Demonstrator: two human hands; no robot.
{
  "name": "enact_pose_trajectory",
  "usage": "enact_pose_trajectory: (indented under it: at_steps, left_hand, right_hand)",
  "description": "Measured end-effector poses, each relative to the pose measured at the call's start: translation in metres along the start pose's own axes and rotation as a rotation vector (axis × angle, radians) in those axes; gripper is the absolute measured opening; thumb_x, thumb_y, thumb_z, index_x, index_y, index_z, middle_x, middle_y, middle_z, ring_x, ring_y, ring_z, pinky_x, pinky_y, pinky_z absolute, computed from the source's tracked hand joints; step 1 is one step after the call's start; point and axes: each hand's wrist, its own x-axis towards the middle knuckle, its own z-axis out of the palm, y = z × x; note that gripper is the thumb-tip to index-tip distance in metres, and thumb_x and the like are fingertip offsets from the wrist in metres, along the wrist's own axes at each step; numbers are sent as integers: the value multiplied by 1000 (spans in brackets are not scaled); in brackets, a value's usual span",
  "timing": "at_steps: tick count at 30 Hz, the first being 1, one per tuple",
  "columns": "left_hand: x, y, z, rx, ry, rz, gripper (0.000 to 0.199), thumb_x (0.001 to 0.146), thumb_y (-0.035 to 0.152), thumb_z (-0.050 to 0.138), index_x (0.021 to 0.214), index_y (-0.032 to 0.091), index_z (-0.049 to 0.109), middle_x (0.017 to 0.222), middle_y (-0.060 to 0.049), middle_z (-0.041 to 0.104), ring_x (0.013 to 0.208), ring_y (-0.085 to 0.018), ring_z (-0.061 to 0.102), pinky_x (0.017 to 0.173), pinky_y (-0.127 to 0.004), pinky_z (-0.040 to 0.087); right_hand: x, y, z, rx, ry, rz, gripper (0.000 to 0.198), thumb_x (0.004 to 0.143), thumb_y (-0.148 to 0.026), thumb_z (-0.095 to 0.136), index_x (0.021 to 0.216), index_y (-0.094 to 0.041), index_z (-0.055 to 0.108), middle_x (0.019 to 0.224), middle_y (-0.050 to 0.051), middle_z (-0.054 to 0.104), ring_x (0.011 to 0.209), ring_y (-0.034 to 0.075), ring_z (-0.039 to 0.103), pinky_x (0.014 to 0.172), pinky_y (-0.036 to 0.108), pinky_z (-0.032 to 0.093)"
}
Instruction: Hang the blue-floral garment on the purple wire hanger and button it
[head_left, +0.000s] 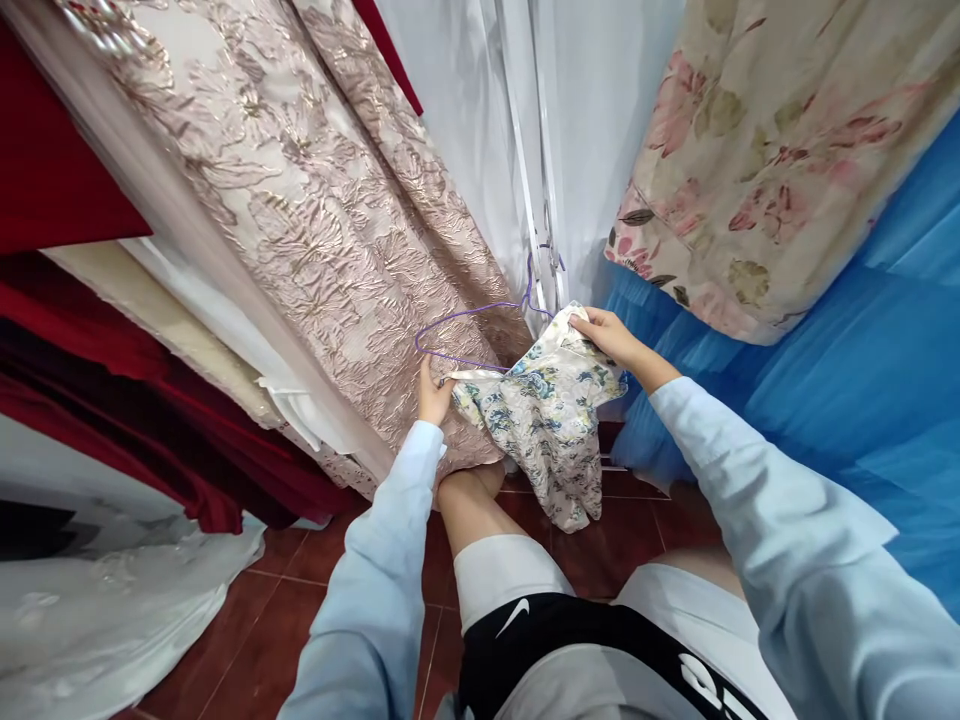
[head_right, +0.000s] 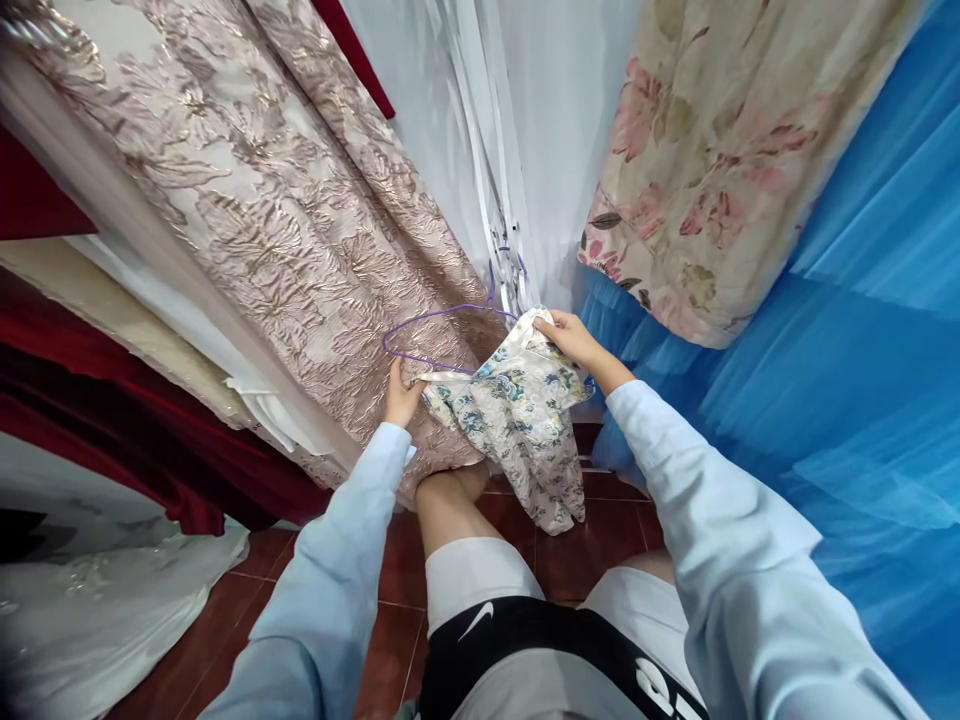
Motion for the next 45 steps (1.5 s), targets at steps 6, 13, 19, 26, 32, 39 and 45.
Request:
enact_pose_trajectory:
  at_steps: [6, 13, 19, 26, 32, 39, 45]
  left_hand:
    - [-3, -4, -18, 26, -69, 51, 95, 75, 23, 71, 159, 23, 27, 150, -17, 54, 95, -18, 72, 83, -27, 56]
    - [3, -13, -20, 344, -292, -17, 34, 77, 18, 62, 109, 18, 72, 117, -10, 75, 108, -26, 70, 100, -38, 53]
    - [38, -12, -12, 418, -198, -53, 30, 79, 17, 59, 103, 17, 77, 108, -10, 77, 110, -30, 68, 109, -48, 47]
    - [88, 6, 7, 239, -136, 6, 60, 75, 10, 53, 133, 15, 68, 123, -10, 74, 114, -23, 67, 109, -39, 49]
    - [76, 19, 10, 210, -164, 189, 48, 74, 11, 46, 112, 13, 76, 109, -9, 77, 104, -22, 69, 101, -36, 53]
    - [57, 33, -16, 420, 0, 344, 34, 84, 14, 49, 104, 16, 76, 107, -11, 71, 108, -24, 64, 105, -37, 47]
    - [62, 39, -39, 344, 17, 266, 28, 84, 22, 55, 100, 15, 77, 103, -10, 73, 96, -20, 66, 94, -32, 52]
  right_hand:
    - [-3, -3, 5, -72, 2, 15, 55, 67, -70, 78, 78, -18, 66, 67, -1, 64, 66, 15, 55, 61, 25, 43]
    - [-11, -23, -14, -195, -94, 46, 61, 67, -77, 76, 74, -17, 66, 65, 0, 62, 61, 13, 50, 58, 26, 39]
    - [-17, -31, -15, -204, -236, 110, 59, 70, -75, 75, 70, -17, 66, 63, 0, 63, 59, 13, 50, 59, 26, 41]
    - [-18, -28, -14, -112, -216, 150, 57, 66, -72, 80, 73, -17, 69, 66, 1, 69, 60, 15, 57, 61, 28, 46]
    - [-18, -21, -12, -21, -197, 216, 56, 68, -70, 80, 80, -17, 71, 71, 4, 73, 63, 17, 62, 64, 30, 50]
    - [-18, -26, -13, -78, -163, 166, 54, 65, -69, 83, 71, -17, 70, 65, 1, 70, 57, 14, 56, 56, 26, 44]
    - [-19, -35, -12, -111, -186, 164, 56, 62, -70, 85, 72, -16, 72, 68, 3, 72, 61, 15, 58, 60, 26, 46]
